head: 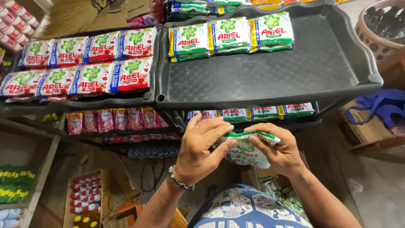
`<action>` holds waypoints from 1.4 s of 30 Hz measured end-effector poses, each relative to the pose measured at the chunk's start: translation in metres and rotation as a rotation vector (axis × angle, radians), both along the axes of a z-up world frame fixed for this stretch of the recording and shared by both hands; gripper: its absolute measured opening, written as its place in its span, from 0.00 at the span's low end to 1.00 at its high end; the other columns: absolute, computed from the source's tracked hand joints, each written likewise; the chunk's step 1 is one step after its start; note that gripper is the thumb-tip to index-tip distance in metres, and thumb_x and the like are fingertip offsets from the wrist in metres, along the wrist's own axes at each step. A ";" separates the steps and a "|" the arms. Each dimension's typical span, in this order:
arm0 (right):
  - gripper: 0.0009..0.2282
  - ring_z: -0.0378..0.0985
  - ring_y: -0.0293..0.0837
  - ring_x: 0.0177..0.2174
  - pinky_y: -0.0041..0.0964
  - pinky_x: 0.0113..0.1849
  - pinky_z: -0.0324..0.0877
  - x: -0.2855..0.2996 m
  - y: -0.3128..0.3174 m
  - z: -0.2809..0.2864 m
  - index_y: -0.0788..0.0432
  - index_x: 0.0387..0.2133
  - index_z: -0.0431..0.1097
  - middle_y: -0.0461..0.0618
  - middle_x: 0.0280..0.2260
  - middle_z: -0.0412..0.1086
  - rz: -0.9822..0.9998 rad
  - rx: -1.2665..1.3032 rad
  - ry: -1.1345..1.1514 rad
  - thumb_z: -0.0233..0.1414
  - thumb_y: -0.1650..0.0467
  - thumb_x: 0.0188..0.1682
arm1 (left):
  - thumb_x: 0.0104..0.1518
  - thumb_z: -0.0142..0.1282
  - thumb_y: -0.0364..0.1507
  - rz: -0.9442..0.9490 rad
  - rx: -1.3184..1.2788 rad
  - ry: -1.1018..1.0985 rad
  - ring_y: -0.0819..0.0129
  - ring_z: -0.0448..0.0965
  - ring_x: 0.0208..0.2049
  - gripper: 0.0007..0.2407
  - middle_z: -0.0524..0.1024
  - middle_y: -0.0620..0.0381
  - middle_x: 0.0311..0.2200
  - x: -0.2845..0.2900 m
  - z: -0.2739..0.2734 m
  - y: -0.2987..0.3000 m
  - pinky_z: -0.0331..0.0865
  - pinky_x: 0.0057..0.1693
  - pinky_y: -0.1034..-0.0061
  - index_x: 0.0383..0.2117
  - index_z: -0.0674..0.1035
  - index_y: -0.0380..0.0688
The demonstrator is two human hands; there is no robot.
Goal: The person organizes detergent packets by hand, taking them from a cardboard box on the floor and placing them onto a black plastic shelf.
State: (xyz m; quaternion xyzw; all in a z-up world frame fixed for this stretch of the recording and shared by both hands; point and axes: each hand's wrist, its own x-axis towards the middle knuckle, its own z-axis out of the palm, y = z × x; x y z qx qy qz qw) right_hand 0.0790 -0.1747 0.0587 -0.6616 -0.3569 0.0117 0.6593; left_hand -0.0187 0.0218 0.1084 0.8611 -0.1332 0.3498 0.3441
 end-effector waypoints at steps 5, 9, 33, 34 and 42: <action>0.07 0.75 0.34 0.30 0.36 0.34 0.74 -0.001 -0.004 0.004 0.62 0.38 0.80 0.51 0.25 0.76 0.008 0.037 -0.022 0.59 0.75 0.47 | 0.56 0.65 0.32 -0.014 -0.006 0.076 0.54 0.82 0.49 0.10 0.82 0.57 0.39 0.004 0.000 -0.003 0.54 0.65 0.47 0.43 0.83 0.49; 0.07 0.76 0.36 0.30 0.39 0.35 0.76 -0.002 -0.005 0.007 0.64 0.37 0.79 0.53 0.26 0.76 0.016 0.072 -0.034 0.59 0.77 0.46 | 0.57 0.64 0.31 -0.003 0.016 0.070 0.56 0.82 0.48 0.06 0.82 0.58 0.37 0.005 0.006 -0.009 0.53 0.65 0.46 0.39 0.84 0.50; 0.10 0.78 0.37 0.27 0.26 0.31 0.73 0.005 -0.017 0.027 0.64 0.34 0.75 0.48 0.30 0.78 0.113 -0.090 -0.155 0.58 0.81 0.38 | 0.49 0.61 0.19 -0.055 -0.039 0.121 0.67 0.76 0.23 0.02 0.78 0.57 0.26 -0.005 0.036 -0.031 0.71 0.35 0.76 0.26 0.80 0.37; 0.10 0.78 0.37 0.27 0.26 0.31 0.73 0.007 -0.019 0.020 0.64 0.34 0.75 0.48 0.30 0.78 0.114 -0.090 -0.158 0.58 0.81 0.38 | 0.49 0.61 0.19 -0.054 -0.038 0.119 0.67 0.76 0.23 0.02 0.78 0.57 0.26 -0.006 0.037 -0.031 0.71 0.35 0.76 0.26 0.80 0.37; 0.15 0.80 0.43 0.41 0.33 0.46 0.76 0.008 -0.022 -0.037 0.66 0.48 0.68 0.61 0.48 0.76 0.205 0.318 0.322 0.53 0.82 0.48 | 0.48 0.60 0.17 -0.065 -0.106 0.121 0.68 0.75 0.23 0.03 0.79 0.57 0.26 -0.013 0.051 -0.024 0.71 0.35 0.77 0.25 0.78 0.36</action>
